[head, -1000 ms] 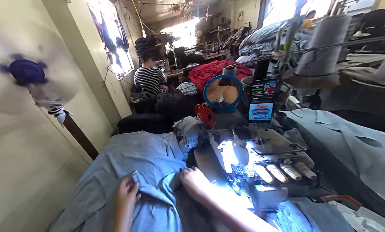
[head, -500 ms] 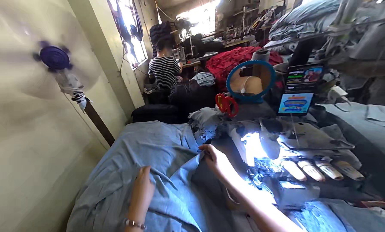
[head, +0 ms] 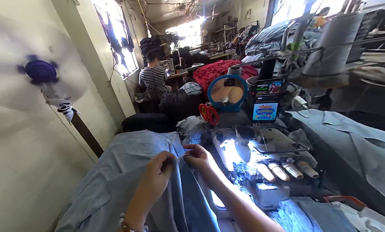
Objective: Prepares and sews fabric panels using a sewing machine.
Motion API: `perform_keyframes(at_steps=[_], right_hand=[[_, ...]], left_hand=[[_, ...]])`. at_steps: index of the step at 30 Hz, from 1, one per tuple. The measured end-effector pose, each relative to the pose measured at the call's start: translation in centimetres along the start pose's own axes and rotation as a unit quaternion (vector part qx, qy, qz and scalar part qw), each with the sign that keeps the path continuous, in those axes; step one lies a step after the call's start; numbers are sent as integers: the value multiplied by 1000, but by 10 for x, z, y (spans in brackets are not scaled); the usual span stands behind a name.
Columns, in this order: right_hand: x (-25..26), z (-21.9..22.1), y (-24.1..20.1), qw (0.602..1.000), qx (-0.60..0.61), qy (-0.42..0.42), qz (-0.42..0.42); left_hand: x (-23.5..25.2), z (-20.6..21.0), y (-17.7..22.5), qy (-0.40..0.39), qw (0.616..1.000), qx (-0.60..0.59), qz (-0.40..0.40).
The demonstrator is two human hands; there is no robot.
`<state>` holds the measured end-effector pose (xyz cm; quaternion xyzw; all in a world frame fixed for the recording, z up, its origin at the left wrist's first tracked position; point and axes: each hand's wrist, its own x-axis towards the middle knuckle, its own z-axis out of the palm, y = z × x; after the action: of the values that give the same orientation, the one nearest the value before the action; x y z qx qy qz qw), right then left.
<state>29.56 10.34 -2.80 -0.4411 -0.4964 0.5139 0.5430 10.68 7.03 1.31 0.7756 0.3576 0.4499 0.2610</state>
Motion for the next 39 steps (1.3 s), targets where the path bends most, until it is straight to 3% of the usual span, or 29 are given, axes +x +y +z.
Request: perform_keyframes(at_steps=[5,10,14,16,19,22,25,28,32,35,39], right_hand=[[-24,4,-27,998,44,-24,-47],[-33,-12,-30,992,-41,-114,-20],[-32,-14,-24,994,-57,-78,-48],[-31,-14,-22,995,-54,-52,-61],[-29,-13,-20,996,-55,-8,-65],[-31,-13,-21,997,-51,1,-58],[-38,-9,-22,997,-28,-24,-67],[-48,-4,-28,993,-22,-51,-106],[-65,1,-28,968,-97,-39,-228],[-91,3,-9,943,-143,-131,-271],[-154,-1,61,885,-247,-372,-135]], left_hand=[[7,15,10,-36,990,110,-74],[8,16,11,-12,983,132,-127],[11,14,10,-15,982,103,-157],[10,15,9,-10,984,106,-146],[3,17,12,11,990,125,-64],[-1,19,26,-23,998,58,-6],[1,24,32,-10,999,41,-28],[9,19,31,3,991,78,-110],[13,2,38,-48,995,36,-81],[25,-33,73,1,999,22,-32],[50,-99,129,108,981,152,51]])
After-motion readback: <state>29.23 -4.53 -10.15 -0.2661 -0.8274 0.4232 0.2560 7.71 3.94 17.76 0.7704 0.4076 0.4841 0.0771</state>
